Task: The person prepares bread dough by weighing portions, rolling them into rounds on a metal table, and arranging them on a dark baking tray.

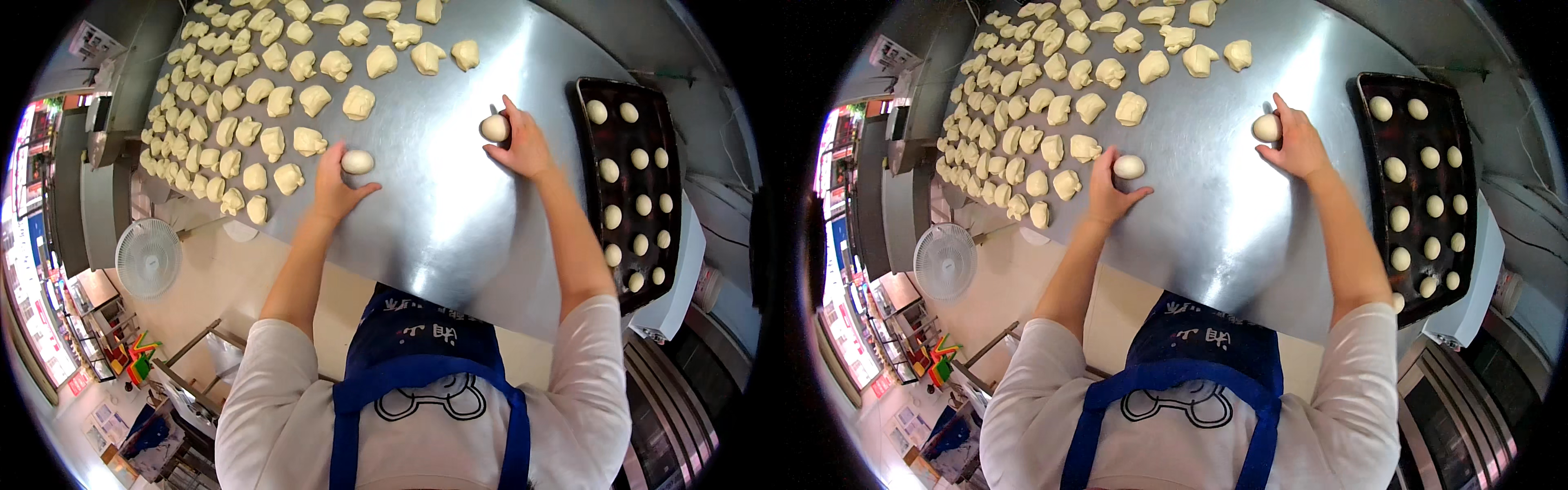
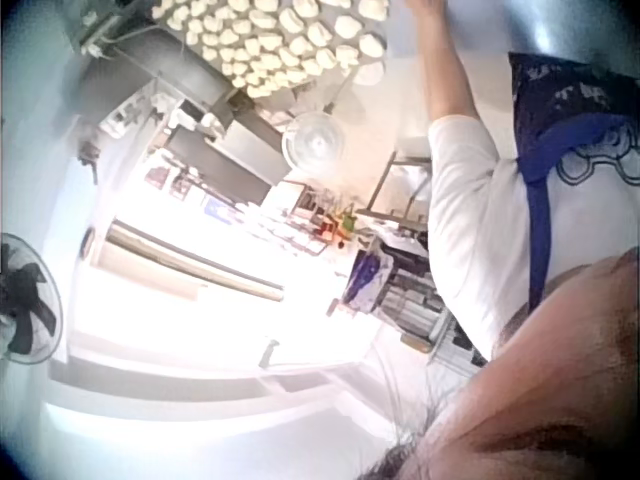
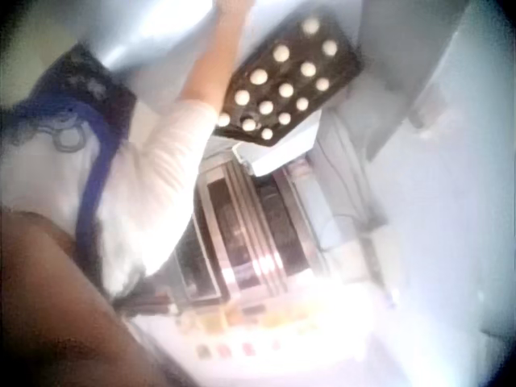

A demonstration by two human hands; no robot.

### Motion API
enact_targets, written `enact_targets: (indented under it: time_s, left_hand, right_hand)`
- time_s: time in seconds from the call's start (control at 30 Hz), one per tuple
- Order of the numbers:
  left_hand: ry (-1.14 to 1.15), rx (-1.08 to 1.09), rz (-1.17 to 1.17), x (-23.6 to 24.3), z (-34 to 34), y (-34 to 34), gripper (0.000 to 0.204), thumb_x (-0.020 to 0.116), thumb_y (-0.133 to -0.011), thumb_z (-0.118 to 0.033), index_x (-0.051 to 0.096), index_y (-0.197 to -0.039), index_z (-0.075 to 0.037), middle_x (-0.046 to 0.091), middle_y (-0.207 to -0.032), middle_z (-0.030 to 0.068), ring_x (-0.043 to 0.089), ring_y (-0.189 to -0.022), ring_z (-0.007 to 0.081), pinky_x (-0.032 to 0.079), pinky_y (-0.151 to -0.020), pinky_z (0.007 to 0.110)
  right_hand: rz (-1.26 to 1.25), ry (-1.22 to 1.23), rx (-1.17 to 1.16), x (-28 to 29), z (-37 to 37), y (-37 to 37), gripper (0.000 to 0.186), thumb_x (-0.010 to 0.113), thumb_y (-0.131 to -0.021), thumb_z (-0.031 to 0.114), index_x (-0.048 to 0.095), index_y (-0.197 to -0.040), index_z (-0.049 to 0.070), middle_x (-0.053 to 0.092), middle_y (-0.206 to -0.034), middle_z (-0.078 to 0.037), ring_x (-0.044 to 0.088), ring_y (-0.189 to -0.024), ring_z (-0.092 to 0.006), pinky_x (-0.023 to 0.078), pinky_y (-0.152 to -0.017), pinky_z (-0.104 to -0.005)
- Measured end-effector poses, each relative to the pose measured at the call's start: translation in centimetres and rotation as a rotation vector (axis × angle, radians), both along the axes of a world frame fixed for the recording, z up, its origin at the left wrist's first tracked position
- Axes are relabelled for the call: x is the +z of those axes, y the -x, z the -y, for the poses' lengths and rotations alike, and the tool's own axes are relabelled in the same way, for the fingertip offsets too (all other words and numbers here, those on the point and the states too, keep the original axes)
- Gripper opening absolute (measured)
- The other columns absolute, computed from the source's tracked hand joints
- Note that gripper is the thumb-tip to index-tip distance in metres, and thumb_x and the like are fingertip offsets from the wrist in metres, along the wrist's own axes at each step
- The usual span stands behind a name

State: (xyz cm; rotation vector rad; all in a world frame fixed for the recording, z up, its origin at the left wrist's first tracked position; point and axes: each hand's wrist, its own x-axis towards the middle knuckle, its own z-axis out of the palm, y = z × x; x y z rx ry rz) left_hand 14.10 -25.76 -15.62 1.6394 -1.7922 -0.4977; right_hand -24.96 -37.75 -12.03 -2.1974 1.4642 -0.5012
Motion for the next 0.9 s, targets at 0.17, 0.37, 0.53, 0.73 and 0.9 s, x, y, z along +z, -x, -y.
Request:
enact_targets:
  time_s: [0.17,0.37,0.53,0.73,0.9]
  left_hand:
    - [0.14,0.356,0.205,-1.1,-7.5,6.6,0.1,0.092,-0.07,-0.03,0.039,-0.148,0.004,0.047,-0.136,0.0289,0.045,-0.132,0.0437,0.04,-0.111,0.052]
    - [-0.072,-0.386,0.513,0.3,-8.1,16.8,0.06,0.082,-0.077,-0.031,0.063,-0.13,-0.011,0.054,-0.128,0.0155,0.049,-0.123,0.0373,0.036,-0.109,0.055]
    - [0.292,-0.423,0.75,-2.8,-0.3,23.2,0.043,0.079,-0.08,-0.027,0.067,-0.12,-0.017,0.06,-0.108,0.0064,0.054,-0.109,0.03,0.036,-0.101,0.051]
    - [-0.008,-0.446,0.357,-0.7,1.2,25.5,0.04,0.076,-0.081,-0.024,0.066,-0.119,-0.016,0.059,-0.099,0.0049,0.055,-0.106,0.0286,0.036,-0.1,0.05]
    - [0.086,-0.485,0.46,-1.3,1.3,24.6,0.04,0.076,-0.079,-0.023,0.066,-0.118,-0.017,0.059,-0.099,0.0047,0.055,-0.104,0.0283,0.036,-0.099,0.05]
  right_hand:
    - [0.104,0.162,-0.143,-2.7,-1.5,-0.6,0.063,0.075,-0.08,0.013,0.057,-0.14,0.01,0.065,-0.127,-0.016,0.059,-0.119,-0.0367,0.05,-0.104,-0.0445]
    - [0.474,0.101,-0.41,-1.1,-2.7,2.5,0.046,0.077,-0.078,0.017,0.068,-0.122,0.008,0.069,-0.118,-0.015,0.066,-0.11,-0.0335,0.055,-0.094,-0.0414]
    - [0.588,0.236,-0.741,-0.4,1.3,16.9,0.052,0.083,-0.078,0.025,0.068,-0.124,0.006,0.069,-0.117,-0.015,0.069,-0.104,-0.0293,0.056,-0.09,-0.0374]
    - [0.218,0.389,-1.053,-1.0,9.1,34.9,0.059,0.082,-0.077,0.029,0.066,-0.127,0.001,0.069,-0.12,-0.021,0.065,-0.116,-0.0374,0.051,-0.101,-0.0446]
    - [-0.03,0.378,-1.095,-2.6,15.2,38.6,0.059,0.08,-0.079,0.028,0.064,-0.13,0.002,0.068,-0.122,-0.022,0.063,-0.116,-0.0391,0.051,-0.101,-0.0469]
